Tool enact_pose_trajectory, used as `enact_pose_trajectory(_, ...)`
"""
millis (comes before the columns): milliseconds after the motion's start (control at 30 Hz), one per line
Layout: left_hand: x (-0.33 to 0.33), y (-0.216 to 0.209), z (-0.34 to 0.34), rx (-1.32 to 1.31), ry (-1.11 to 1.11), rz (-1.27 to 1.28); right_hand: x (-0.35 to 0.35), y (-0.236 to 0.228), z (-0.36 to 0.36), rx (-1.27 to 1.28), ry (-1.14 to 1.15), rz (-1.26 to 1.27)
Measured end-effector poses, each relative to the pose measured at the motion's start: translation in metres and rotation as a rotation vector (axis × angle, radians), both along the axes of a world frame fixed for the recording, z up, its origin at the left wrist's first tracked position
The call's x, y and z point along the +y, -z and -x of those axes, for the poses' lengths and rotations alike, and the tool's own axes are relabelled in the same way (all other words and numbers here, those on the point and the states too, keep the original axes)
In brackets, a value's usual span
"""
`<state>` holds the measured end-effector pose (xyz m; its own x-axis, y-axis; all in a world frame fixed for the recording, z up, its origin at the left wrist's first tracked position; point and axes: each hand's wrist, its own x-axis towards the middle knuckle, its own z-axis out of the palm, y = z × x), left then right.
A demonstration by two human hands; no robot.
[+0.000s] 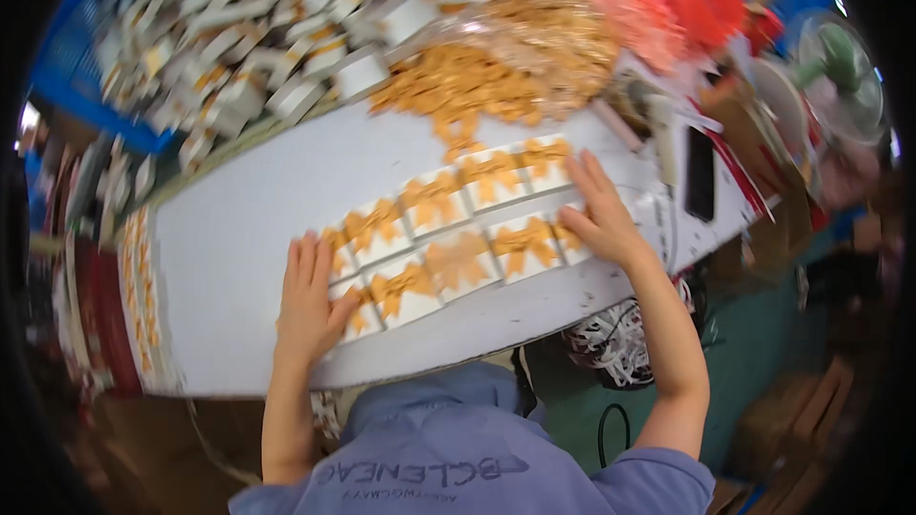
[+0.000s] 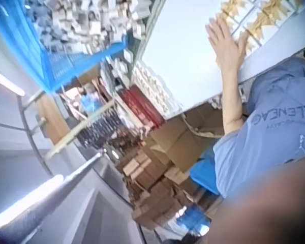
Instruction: Applying decorative bows to small gift boxes using a hot glue gun.
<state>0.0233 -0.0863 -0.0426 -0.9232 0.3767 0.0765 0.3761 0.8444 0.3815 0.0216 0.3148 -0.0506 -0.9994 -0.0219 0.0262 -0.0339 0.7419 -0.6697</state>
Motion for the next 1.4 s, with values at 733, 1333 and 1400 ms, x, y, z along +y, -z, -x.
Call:
enact_pose_trajectory(733,-0.134,-0.058,-0.137,0.445,-0.432,0.091,-0.355,0.021,-0.078,0.051,-0.772,0.238)
enact_pose_trajectory(1333,-0.251,-0.021,0.265,0.352,-0.597,-0.496,-0.224,-0.002,0.025,0.201,-0.606,-0.264)
enact_pose_trajectory(1400,-0.294,-0.004,0.293,0.369,-0.679,-0.512,-0.226,-0.002,0.024,0.174,-0.643,-0.305)
